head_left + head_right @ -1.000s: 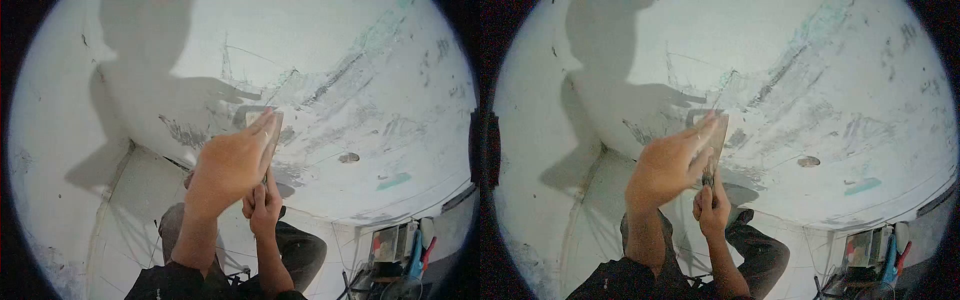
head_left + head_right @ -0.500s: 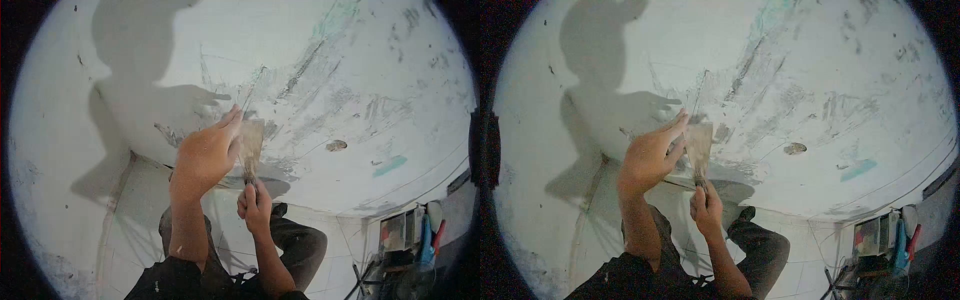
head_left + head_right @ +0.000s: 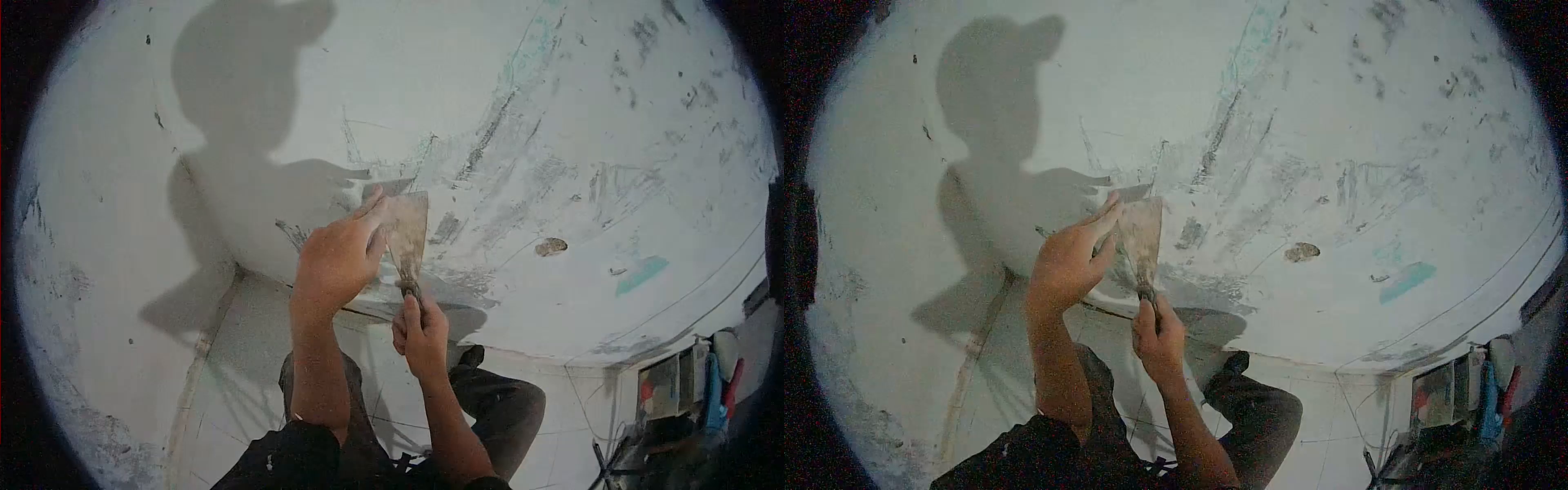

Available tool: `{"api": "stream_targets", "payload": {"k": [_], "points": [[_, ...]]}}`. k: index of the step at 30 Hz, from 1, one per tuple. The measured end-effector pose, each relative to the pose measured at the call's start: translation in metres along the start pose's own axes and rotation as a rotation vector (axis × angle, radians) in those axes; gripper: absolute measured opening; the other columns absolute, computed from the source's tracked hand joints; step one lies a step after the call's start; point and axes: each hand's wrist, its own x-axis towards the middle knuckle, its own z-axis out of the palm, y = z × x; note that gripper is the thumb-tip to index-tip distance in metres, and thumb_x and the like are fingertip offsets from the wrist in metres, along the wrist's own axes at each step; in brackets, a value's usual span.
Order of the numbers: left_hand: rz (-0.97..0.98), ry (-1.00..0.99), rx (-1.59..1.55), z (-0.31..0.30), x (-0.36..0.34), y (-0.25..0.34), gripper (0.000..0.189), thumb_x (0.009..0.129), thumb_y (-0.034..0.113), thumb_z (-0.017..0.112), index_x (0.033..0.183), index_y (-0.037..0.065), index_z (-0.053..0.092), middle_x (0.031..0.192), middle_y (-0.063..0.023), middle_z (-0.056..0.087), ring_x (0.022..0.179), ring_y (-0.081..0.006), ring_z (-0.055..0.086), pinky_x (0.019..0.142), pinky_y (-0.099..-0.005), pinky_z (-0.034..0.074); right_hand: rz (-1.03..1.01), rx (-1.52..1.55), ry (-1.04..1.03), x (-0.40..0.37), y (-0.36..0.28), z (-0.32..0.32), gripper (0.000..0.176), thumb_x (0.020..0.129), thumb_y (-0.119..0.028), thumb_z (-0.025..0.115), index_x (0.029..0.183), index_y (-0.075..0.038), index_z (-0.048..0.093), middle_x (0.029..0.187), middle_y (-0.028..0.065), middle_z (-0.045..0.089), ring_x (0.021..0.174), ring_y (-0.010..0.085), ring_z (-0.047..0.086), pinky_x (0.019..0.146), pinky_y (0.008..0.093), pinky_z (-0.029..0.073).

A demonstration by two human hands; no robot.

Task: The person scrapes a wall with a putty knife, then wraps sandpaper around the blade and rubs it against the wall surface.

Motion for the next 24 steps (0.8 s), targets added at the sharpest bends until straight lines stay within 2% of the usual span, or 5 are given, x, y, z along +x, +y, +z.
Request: {"api": "stream_targets", "payload": {"k": [2, 5, 7, 15, 24], "points": [[0.004, 0.014, 0.008, 0.004, 0.002, 0.0, 0.048, 0.091, 0.018, 0.05, 0.138, 0.008, 0.047, 0.143, -0.0071, 0.045, 0.123, -0.0294, 0.052, 0.103, -0.0406, 0.041, 0.096, 0.227, 0.023, -0.017, 0.002, 0.0, 0.027, 0.101, -0.021, 0.046, 0.118, -0.001, 0.055, 0.06, -0.0046, 0.039, 0.044, 0.0038, 0.034, 0.037, 0.0226, 0.026], [0.018, 0.003, -0.049, 0.008, 0.004, 0.009, 0.048, 0.091, 0.02, 0.05, 0.137, 0.007, 0.047, 0.142, -0.0094, 0.046, 0.12, -0.0328, 0.052, 0.102, -0.0415, 0.042, -0.006, -0.016, 0.083, 0.032, -0.012, 0.019, 0.036, 0.1, -0.023, 0.045, 0.123, 0.004, 0.053, 0.067, 0.0042, 0.053, 0.058, 0.0097, 0.05, 0.053, 0.0265, 0.041], [0.041, 0.13, 0.017, 0.012, 0.009, 0.022, 0.048, 0.09, 0.019, 0.049, 0.137, 0.007, 0.047, 0.138, -0.0055, 0.05, 0.103, -0.0335, 0.061, 0.09, -0.0436, 0.049, -0.026, 0.049, 0.075, 0.034, -0.006, 0.035, 0.036, 0.1, -0.023, 0.046, 0.123, 0.004, 0.052, 0.067, 0.0043, 0.054, 0.057, 0.0091, 0.05, 0.051, 0.0263, 0.041], [-0.009, 0.042, -0.001, 0.006, 0.004, -0.002, 0.047, 0.093, 0.022, 0.05, 0.138, 0.009, 0.047, 0.138, -0.0094, 0.05, 0.122, -0.032, 0.052, 0.103, -0.042, 0.041, 0.054, 0.114, 0.049, -0.015, 0.01, 0.016, 0.027, 0.102, -0.021, 0.043, 0.117, 0.0, 0.052, 0.06, -0.004, 0.038, 0.043, 0.0047, 0.033, 0.036, 0.0237, 0.027], [0.031, -0.04, -0.05, 0.014, 0.003, 0.013, 0.045, 0.09, 0.02, 0.05, 0.134, 0.012, 0.051, 0.134, -0.0084, 0.053, 0.113, -0.0325, 0.057, 0.097, -0.0409, 0.045, -0.069, -0.027, 0.053, 0.043, -0.013, 0.019, 0.027, 0.1, -0.023, 0.047, 0.111, 0.0, 0.057, 0.062, 0.0004, 0.049, 0.049, 0.008, 0.044, 0.045, 0.0254, 0.038]]}}
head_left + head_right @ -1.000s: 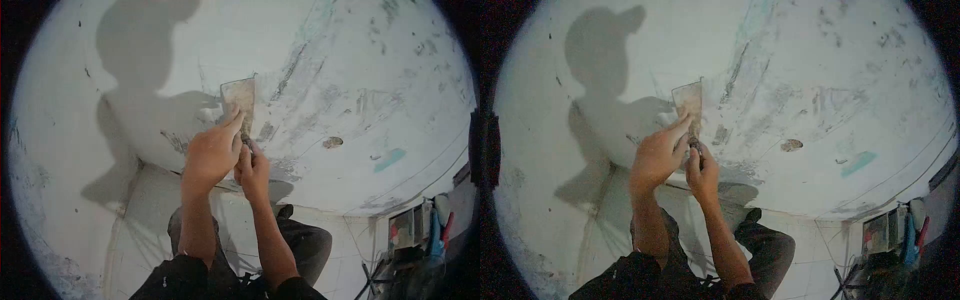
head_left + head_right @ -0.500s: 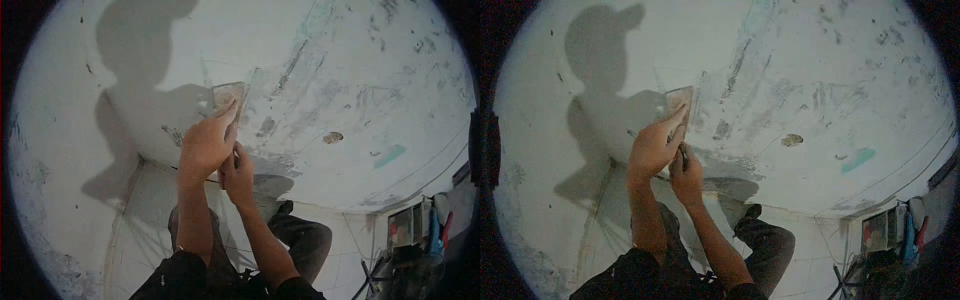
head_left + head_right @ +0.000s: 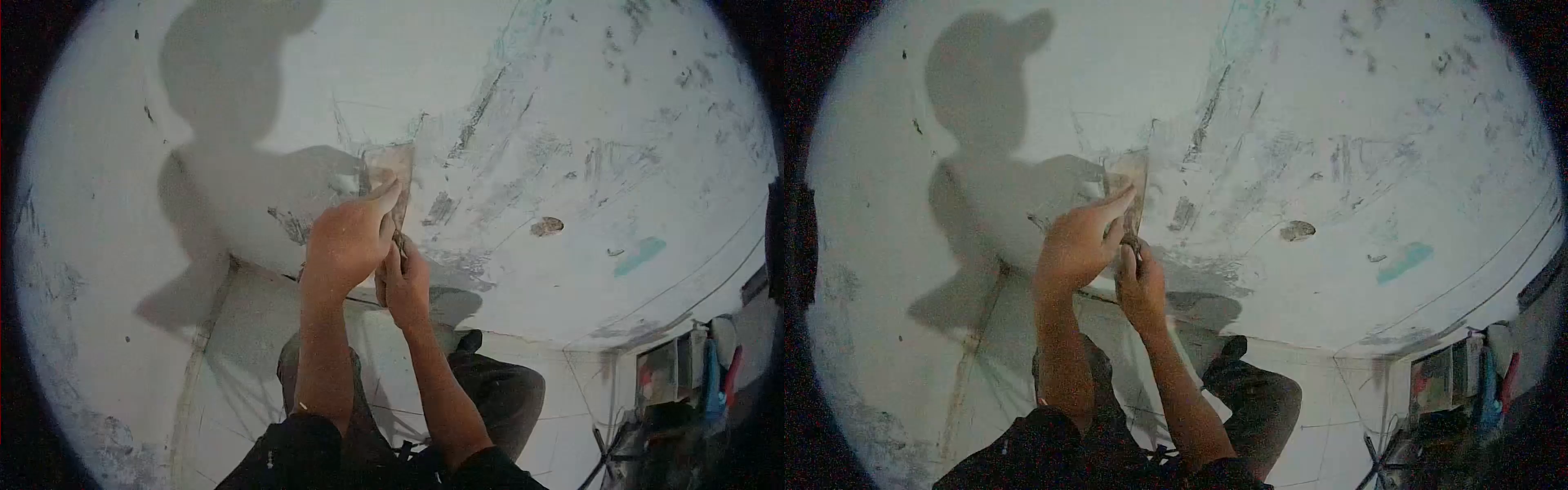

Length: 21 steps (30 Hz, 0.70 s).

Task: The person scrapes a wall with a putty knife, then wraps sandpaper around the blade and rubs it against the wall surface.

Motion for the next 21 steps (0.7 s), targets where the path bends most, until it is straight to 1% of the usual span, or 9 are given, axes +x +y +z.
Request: {"api": "stream_targets", "payload": {"k": [3, 4, 8, 9, 11, 14, 15, 17, 21], "points": [[0.027, 0.059, 0.036, -0.003, -0.001, -0.013, 0.042, 0.09, 0.019, 0.049, 0.132, 0.012, 0.054, 0.135, -0.007, 0.053, 0.11, -0.0328, 0.058, 0.095, -0.0407, 0.046, 0.158, -0.069, -0.037, -0.02, 0.035, -0.016, 0.027, 0.1, -0.023, 0.047, 0.113, -0.001, 0.056, 0.06, -0.0014, 0.047, 0.046, 0.0062, 0.041, 0.044, 0.0237, 0.035], [0.034, 0.096, 0.056, -0.003, -0.002, -0.016, 0.042, 0.089, 0.017, 0.049, 0.131, 0.011, 0.055, 0.133, -0.0053, 0.055, 0.105, -0.0316, 0.06, 0.091, -0.0412, 0.048, 0.264, 0.14, -0.04, -0.034, 0.022, -0.021, 0.027, 0.1, -0.022, 0.045, 0.114, -0.001, 0.056, 0.059, -0.0027, 0.045, 0.046, 0.0052, 0.039, 0.043, 0.0225, 0.033], [0.021, 0.142, 0.087, -0.002, 0.003, -0.018, 0.043, 0.088, 0.016, 0.05, 0.13, 0.01, 0.056, 0.131, -0.002, 0.056, 0.097, -0.0294, 0.064, 0.087, -0.0408, 0.051, 0.316, 0.218, -0.066, -0.054, 0.02, -0.033, 0.028, 0.101, -0.022, 0.045, 0.113, -0.001, 0.058, 0.058, -0.0017, 0.046, 0.047, 0.0069, 0.042, 0.045, 0.024, 0.034], [0.039, 0.145, 0.13, 0.0, 0.004, -0.015, 0.043, 0.088, 0.016, 0.05, 0.13, 0.01, 0.056, 0.132, -0.0019, 0.056, 0.097, -0.0291, 0.064, 0.087, -0.0404, 0.051, 0.318, 0.218, -0.062, -0.032, 0.016, -0.023, 0.028, 0.101, -0.022, 0.045, 0.113, -0.001, 0.058, 0.058, -0.0017, 0.046, 0.047, 0.0069, 0.042, 0.045, 0.024, 0.034], [-0.016, 0.038, 0.12, 0.007, 0.005, -0.003, 0.043, 0.09, 0.017, 0.05, 0.132, 0.012, 0.054, 0.134, -0.0034, 0.054, 0.106, -0.0298, 0.061, 0.092, -0.0411, 0.049, 0.01, 0.06, 0.002, 0.017, 0.012, -0.008, 0.031, 0.101, -0.026, 0.045, 0.111, 0.0, 0.059, 0.061, 0.0026, 0.051, 0.051, 0.0102, 0.048, 0.05, 0.028, 0.04], [-0.029, -0.012, 0.109, -0.001, 0.005, 0.009, 0.043, 0.092, 0.017, 0.05, 0.134, 0.012, 0.052, 0.137, -0.0054, 0.052, 0.115, -0.0307, 0.058, 0.096, -0.0418, 0.046, -0.041, -0.184, -0.066, 0.0, 0.028, -0.02, 0.033, 0.1, -0.026, 0.044, 0.11, 0.003, 0.059, 0.066, 0.0097, 0.057, 0.059, 0.0169, 0.053, 0.059, 0.0333, 0.044], [-0.019, 0.023, 0.08, -0.006, 0.001, 0.008, 0.043, 0.092, 0.017, 0.05, 0.135, 0.012, 0.052, 0.136, -0.0059, 0.052, 0.115, -0.0309, 0.057, 0.096, -0.0418, 0.046, -0.048, -0.177, -0.064, -0.013, 0.024, -0.024, 0.033, 0.1, -0.026, 0.044, 0.11, 0.003, 0.059, 0.066, 0.0097, 0.057, 0.059, 0.0169, 0.053, 0.059, 0.0333, 0.044], [-0.064, -0.017, 0.074, -0.011, 0.003, 0.005, 0.044, 0.092, 0.017, 0.049, 0.135, 0.012, 0.052, 0.137, -0.0072, 0.052, 0.116, -0.0314, 0.057, 0.096, -0.0412, 0.046, 0.255, -0.076, -0.11, -0.042, 0.011, -0.04, 0.032, 0.099, -0.024, 0.046, 0.11, 0.003, 0.058, 0.069, 0.0134, 0.058, 0.058, 0.0201, 0.053, 0.06, 0.0342, 0.045], [0.029, 0.12, 0.015, -0.002, 0.004, 0.004, 0.041, 0.092, 0.016, 0.048, 0.133, 0.014, 0.053, 0.135, -0.0065, 0.054, 0.116, -0.0307, 0.057, 0.096, -0.0393, 0.046, 0.221, 0.018, -0.106, -0.039, 0.009, -0.035, 0.034, 0.099, -0.026, 0.047, 0.11, 0.003, 0.059, 0.068, 0.0131, 0.058, 0.057, 0.0206, 0.054, 0.059, 0.0349, 0.045]]}}
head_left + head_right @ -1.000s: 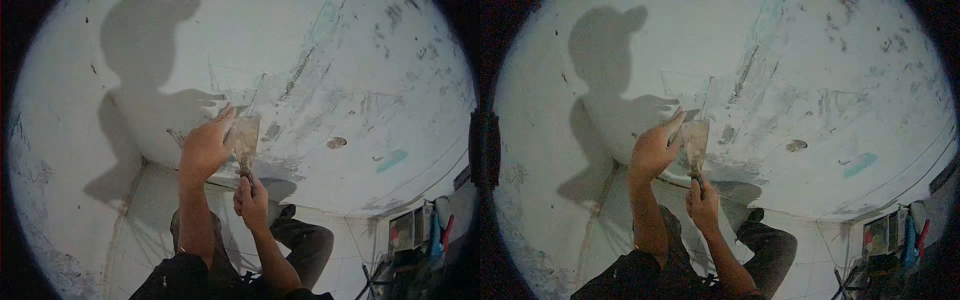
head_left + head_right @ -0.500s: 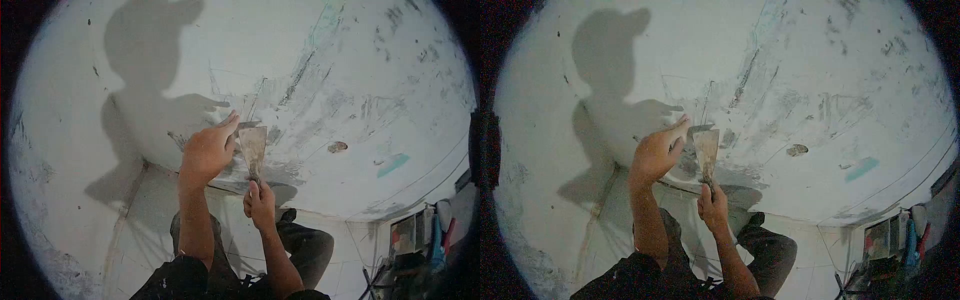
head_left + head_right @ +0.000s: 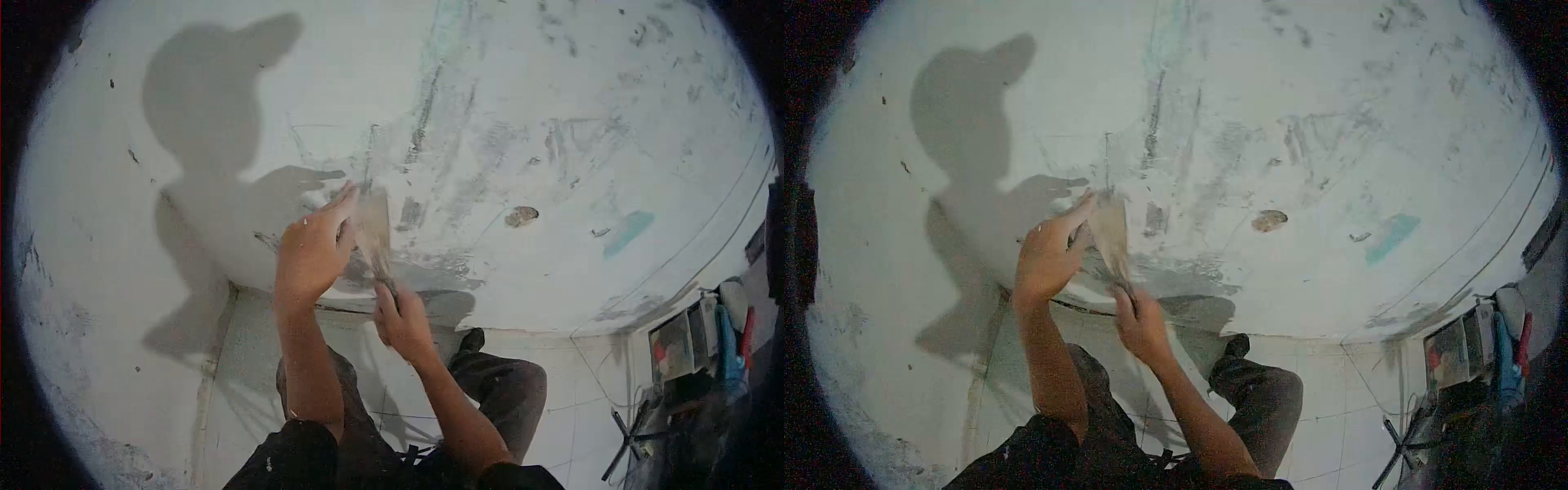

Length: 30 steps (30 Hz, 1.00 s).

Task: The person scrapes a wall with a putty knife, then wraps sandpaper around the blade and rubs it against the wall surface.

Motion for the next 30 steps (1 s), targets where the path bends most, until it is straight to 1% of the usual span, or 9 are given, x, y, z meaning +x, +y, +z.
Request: {"api": "stream_targets", "payload": {"k": [3, 10, 12, 20, 22, 23, 27, 28, 30], "points": [[-0.011, -0.032, 0.134, 0.009, 0.005, 0.019, 0.043, 0.088, 0.012, 0.049, 0.13, 0.015, 0.057, 0.134, -0.0017, 0.054, 0.103, -0.0313, 0.061, 0.089, -0.0414, 0.049, -0.244, -0.055, 0.068, 0.051, -0.026, 0.013, 0.035, 0.1, -0.03, 0.046, 0.11, 0.002, 0.058, 0.065, 0.0088, 0.055, 0.053, 0.0157, 0.052, 0.054, 0.0322, 0.044], [-0.026, -0.026, 0.075, -0.01, -0.001, 0.001, 0.044, 0.087, 0.012, 0.048, 0.13, 0.014, 0.056, 0.133, -0.0063, 0.054, 0.104, -0.0331, 0.061, 0.09, -0.0409, 0.048, -0.024, 0.096, -0.095, 0.009, -0.019, 0.007, 0.024, 0.1, -0.021, 0.044, 0.1, 0.002, 0.053, 0.057, 0.0018, 0.045, 0.038, 0.0109, 0.038, 0.035, 0.0288, 0.031], [0.042, -0.006, 0.095, -0.001, -0.008, 0.002, 0.045, 0.087, 0.011, 0.048, 0.131, 0.014, 0.055, 0.133, -0.0073, 0.054, 0.104, -0.0338, 0.061, 0.09, -0.0408, 0.047, -0.351, -0.056, -0.018, 0.051, -0.028, 0.017, 0.037, 0.1, -0.031, 0.044, 0.104, 0.004, 0.056, 0.066, 0.0133, 0.056, 0.055, 0.0261, 0.054, 0.056, 0.0367, 0.044], [-0.168, -0.094, 0.105, -0.031, -0.009, -0.031, 0.045, 0.086, 0.009, 0.051, 0.131, 0.005, 0.055, 0.133, -0.016, 0.054, 0.123, -0.0311, 0.054, 0.1, -0.0343, 0.042, -0.26, -0.409, -0.296, 0.029, -0.006, 0.001, 0.039, 0.1, -0.033, 0.045, 0.103, 0.005, 0.055, 0.08, 0.0212, 0.061, 0.073, 0.0313, 0.059, 0.071, 0.0426, 0.046], [0.138, 0.109, 0.217, -0.013, -0.01, -0.07, 0.043, 0.088, 0.014, 0.051, 0.13, 0.014, 0.059, 0.099, -0.0106, 0.072, 0.067, -0.0265, 0.062, 0.071, -0.0368, 0.05, -0.157, -0.643, -0.452, 0.011, 0.036, -0.034, 0.041, 0.099, -0.034, 0.047, 0.112, 0.003, 0.056, 0.095, 0.0219, 0.064, 0.084, 0.0345, 0.06, 0.077, 0.0438, 0.046], [0.128, 0.091, 0.223, -0.016, -0.013, -0.063, 0.043, 0.088, 0.014, 0.051, 0.13, 0.014, 0.059, 0.099, -0.0106, 0.072, 0.067, -0.0265, 0.062, 0.071, -0.0368, 0.05, -0.142, -0.739, -0.523, 0.001, 0.065, -0.054, 0.041, 0.098, -0.034, 0.047, 0.118, 0.001, 0.056, 0.1, 0.0214, 0.065, 0.087, 0.036, 0.061, 0.081, 0.0447, 0.047], [0.07, -0.276, -0.919, 0.017, 0.002, -0.075, 0.027, 0.093, 0.019, 0.052, 0.112, 0.005, 0.066, 0.061, -0.0005, 0.056, 0.044, -0.0087, 0.042, 0.047, -0.025, 0.041, 0.376, -1.225, -0.862, -0.042, 0.115, -0.129, 0.034, 0.091, -0.026, 0.053, 0.106, 0.002, 0.065, 0.108, 0.0239, 0.065, 0.098, 0.039, 0.064, 0.086, 0.049, 0.049], [0.258, -0.378, -1.527, 0.041, 0.001, -0.101, 0.026, 0.094, 0.022, 0.052, 0.099, 0.003, 0.07, 0.054, 0.003, 0.047, 0.041, -0.0042, 0.036, 0.041, -0.0216, 0.035, 0.384, -1.225, -0.73, -0.045, 0.166, -0.156, 0.032, 0.089, -0.023, 0.053, 0.103, 0.002, 0.066, 0.107, 0.0234, 0.066, 0.097, 0.0388, 0.065, 0.085, 0.0493, 0.05], [0.103, -0.693, -1.649, 0.081, 0.011, -0.134, 0.033, 0.095, 0.027, 0.053, 0.07, 0.008, 0.06, 0.051, 0.0052, 0.039, 0.041, -0.0039, 0.032, 0.04, -0.0212, 0.028, 0.555, -1.305, -0.559, -0.051, 0.163, -0.16, 0.037, 0.086, -0.034, 0.058, 0.103, -0.002, 0.068, 0.11, 0.0221, 0.065, 0.1, 0.0381, 0.063, 0.089, 0.0467, 0.048]]}}
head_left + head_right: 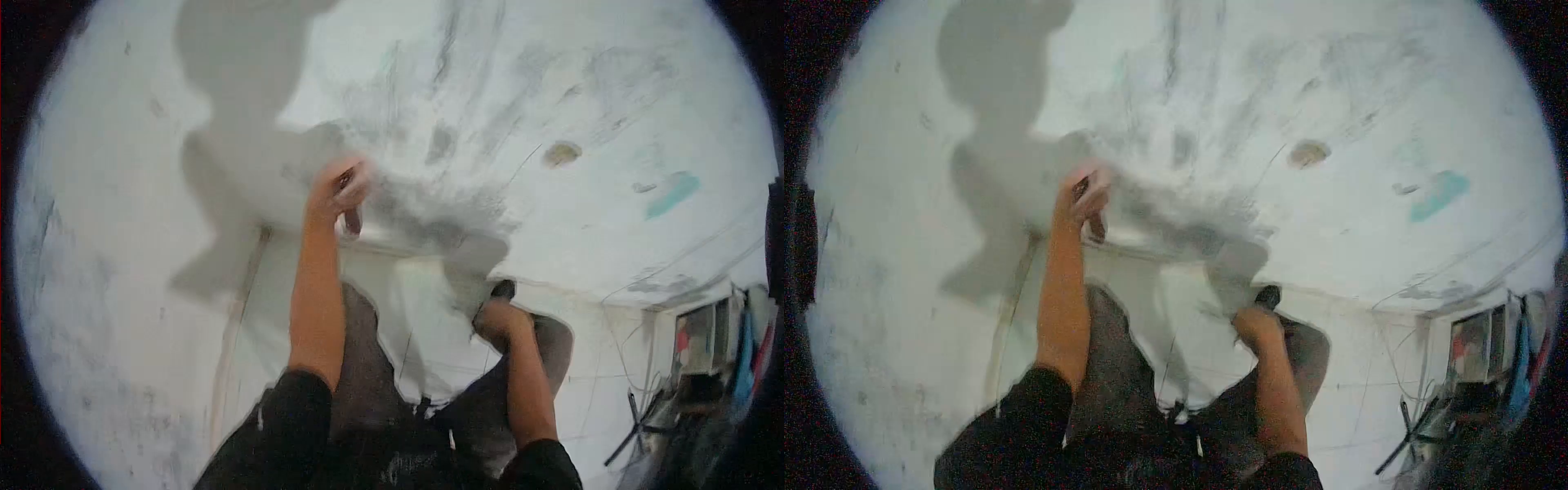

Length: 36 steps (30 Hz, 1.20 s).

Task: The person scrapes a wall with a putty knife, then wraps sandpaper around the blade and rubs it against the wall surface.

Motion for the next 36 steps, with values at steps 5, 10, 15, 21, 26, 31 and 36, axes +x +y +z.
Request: {"api": "stream_targets", "payload": {"k": [5, 10, 15, 21, 26, 31, 36], "points": [[-0.677, 0.194, 1.361, -0.013, -0.008, -0.048, 0.038, 0.086, 0.036, 0.063, 0.063, 0.009, 0.05, 0.055, 0.0026, 0.043, 0.049, -0.0101, 0.038, 0.046, -0.0295, 0.031, -0.324, 0.312, 0.281, 0.001, -0.001, -0.035, 0.045, 0.093, -0.036, 0.053, 0.121, -0.001, 0.057, 0.125, 0.0248, 0.056, 0.116, 0.0395, 0.052, 0.097, 0.0451, 0.041], [-1.562, -0.244, 1.998, -0.151, -0.226, -0.027, 0.032, 0.085, 0.034, 0.064, 0.086, 0.002, 0.07, 0.082, -0.0141, 0.068, 0.083, -0.029, 0.064, 0.072, -0.0465, 0.05, -0.368, 0.254, 0.179, 0.006, -0.014, -0.039, 0.041, 0.094, -0.036, 0.053, 0.11, 0.001, 0.059, 0.115, 0.025, 0.06, 0.11, 0.0415, 0.055, 0.091, 0.0483, 0.043], [-1.565, -0.211, 2.435, -0.09, -0.346, 0.049, 0.02, 0.084, 0.015, 0.06, 0.095, 0.003, 0.069, 0.104, -0.0147, 0.068, 0.1, -0.0265, 0.065, 0.086, -0.0386, 0.052, -0.389, 0.259, 0.213, -0.002, -0.035, -0.035, 0.043, 0.093, -0.038, 0.053, 0.101, 0.002, 0.064, 0.106, 0.0253, 0.063, 0.102, 0.0428, 0.058, 0.087, 0.0496, 0.044], [-1.628, 0.817, 1.906, -0.04, -0.383, 0.129, 0.017, 0.08, 0.013, 0.058, 0.086, 0.001, 0.068, 0.098, -0.0189, 0.068, 0.097, -0.0256, 0.065, 0.081, -0.0398, 0.052, -0.472, 0.23, 0.195, -0.009, -0.047, -0.025, 0.041, 0.089, -0.038, 0.06, 0.097, 0.002, 0.067, 0.09, 0.0233, 0.067, 0.085, 0.0371, 0.065, 0.077, 0.0461, 0.049], [-1.003, 0.633, 2.006, -0.02, -0.346, 0.146, 0.014, 0.078, 0.013, 0.056, 0.074, 0.001, 0.059, 0.081, -0.0218, 0.063, 0.079, -0.0344, 0.06, 0.074, -0.0453, 0.047, -0.394, 0.224, 0.201, -0.014, -0.039, -0.019, 0.035, 0.081, -0.028, 0.071, 0.099, 0.001, 0.062, 0.082, 0.0182, 0.066, 0.073, 0.0315, 0.066, 0.071, 0.0446, 0.049], [-0.818, 0.403, 2.169, 0.035, -0.206, 0.165, 0.021, 0.081, 0.019, 0.057, 0.078, -0.002, 0.057, 0.074, -0.0224, 0.058, 0.068, -0.0401, 0.055, 0.064, -0.0471, 0.044, -0.27, 0.195, -0.015, -0.012, -0.038, -0.031, 0.04, 0.08, -0.029, 0.072, 0.105, 0.0, 0.06, 0.099, 0.0223, 0.065, 0.093, 0.0366, 0.064, 0.081, 0.045, 0.049], [-0.527, 0.556, 2.227, 0.159, -0.102, 0.204, 0.026, 0.083, 0.022, 0.066, 0.084, -0.003, 0.058, 0.07, -0.0177, 0.056, 0.059, -0.0296, 0.048, 0.059, -0.0373, 0.043, -0.228, 0.212, 0.15, -0.004, -0.025, -0.011, 0.04, 0.08, -0.03, 0.072, 0.104, -0.001, 0.062, 0.108, 0.0218, 0.064, 0.099, 0.0362, 0.063, 0.084, 0.0457, 0.049]]}}
